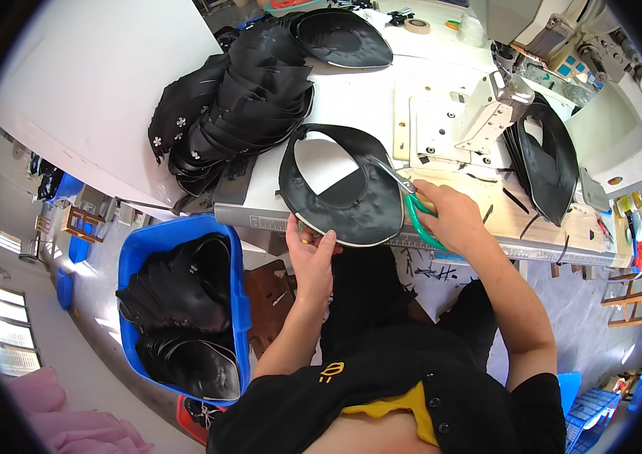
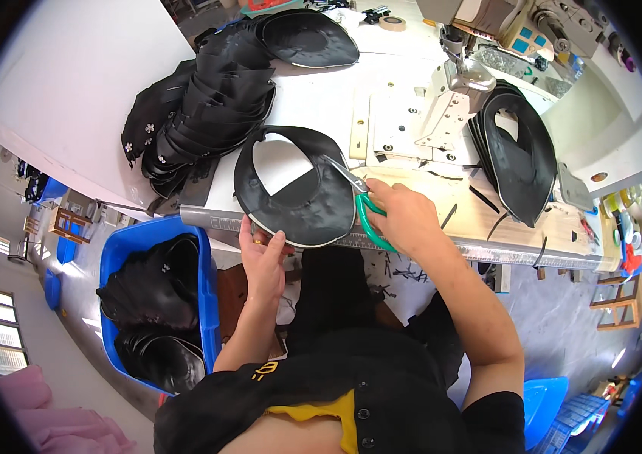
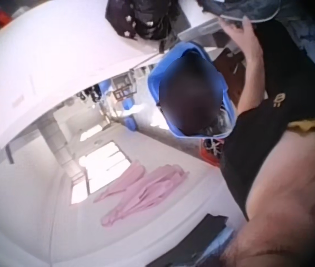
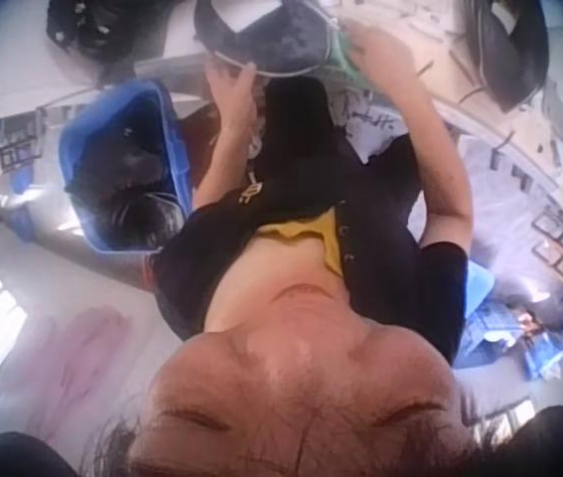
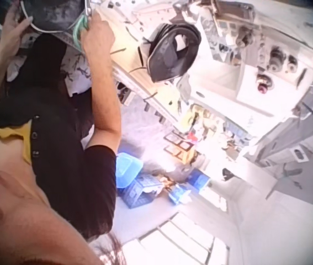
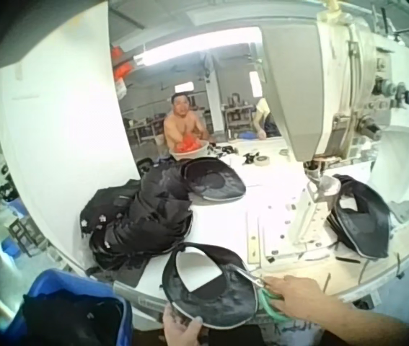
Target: The person uses green-handled scissors to trim the edges of black fabric pieces on a workbench. They handle the items one at a time, cutting away excess material and placing the trimmed pieces into a blue bin.
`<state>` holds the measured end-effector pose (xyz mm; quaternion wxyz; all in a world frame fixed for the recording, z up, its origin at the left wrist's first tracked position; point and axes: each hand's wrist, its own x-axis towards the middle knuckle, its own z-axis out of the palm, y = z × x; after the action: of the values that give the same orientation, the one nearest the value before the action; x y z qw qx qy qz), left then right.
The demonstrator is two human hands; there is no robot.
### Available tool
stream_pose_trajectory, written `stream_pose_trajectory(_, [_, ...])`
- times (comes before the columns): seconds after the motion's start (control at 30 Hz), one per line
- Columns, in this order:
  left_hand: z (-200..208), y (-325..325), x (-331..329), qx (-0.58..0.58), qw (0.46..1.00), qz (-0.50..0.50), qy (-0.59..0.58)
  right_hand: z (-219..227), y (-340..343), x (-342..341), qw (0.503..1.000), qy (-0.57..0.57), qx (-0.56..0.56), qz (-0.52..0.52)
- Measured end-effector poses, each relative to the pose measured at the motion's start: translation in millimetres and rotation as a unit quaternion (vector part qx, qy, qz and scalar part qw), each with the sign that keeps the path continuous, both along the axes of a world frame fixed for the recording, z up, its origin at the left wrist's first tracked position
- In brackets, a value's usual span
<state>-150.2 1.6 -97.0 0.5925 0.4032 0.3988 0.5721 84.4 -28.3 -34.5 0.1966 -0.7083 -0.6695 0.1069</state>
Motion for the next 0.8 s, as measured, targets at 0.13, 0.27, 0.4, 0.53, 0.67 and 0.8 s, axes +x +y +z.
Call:
stream_pose_trajectory(0.13, [-3, 0, -5, -0.021, 0.999, -0.029, 0.007, 11, -21, -5, 0.999, 0.033, -0.013, 0.021])
stream_pose_trajectory(0.27, [-2, -1, -2, -0.049, 0.997, -0.043, -0.042, 9, -44, -14, 0.996, -0.018, 0.010, 0.083])
stream_pose_trajectory(0.4, [12, -1, 7, -0.072, 0.994, -0.061, -0.058, 1, -48, -15, 0.992, -0.071, 0.045, 0.099])
stream_pose_trajectory(0.53, [14, 2, 13, -0.042, 0.997, -0.051, -0.048, -9, -44, -15, 0.982, -0.125, 0.081, 0.119])
stream_pose_trajectory(0.67, [14, 3, 12, -0.045, 0.997, -0.061, -0.029, -14, -48, -16, 0.981, -0.088, 0.119, 0.125])
stream_pose_trajectory(0.8, [6, 2, 12, -0.032, 0.998, -0.047, -0.029, -10, -50, -19, 0.984, -0.103, 0.114, 0.089])
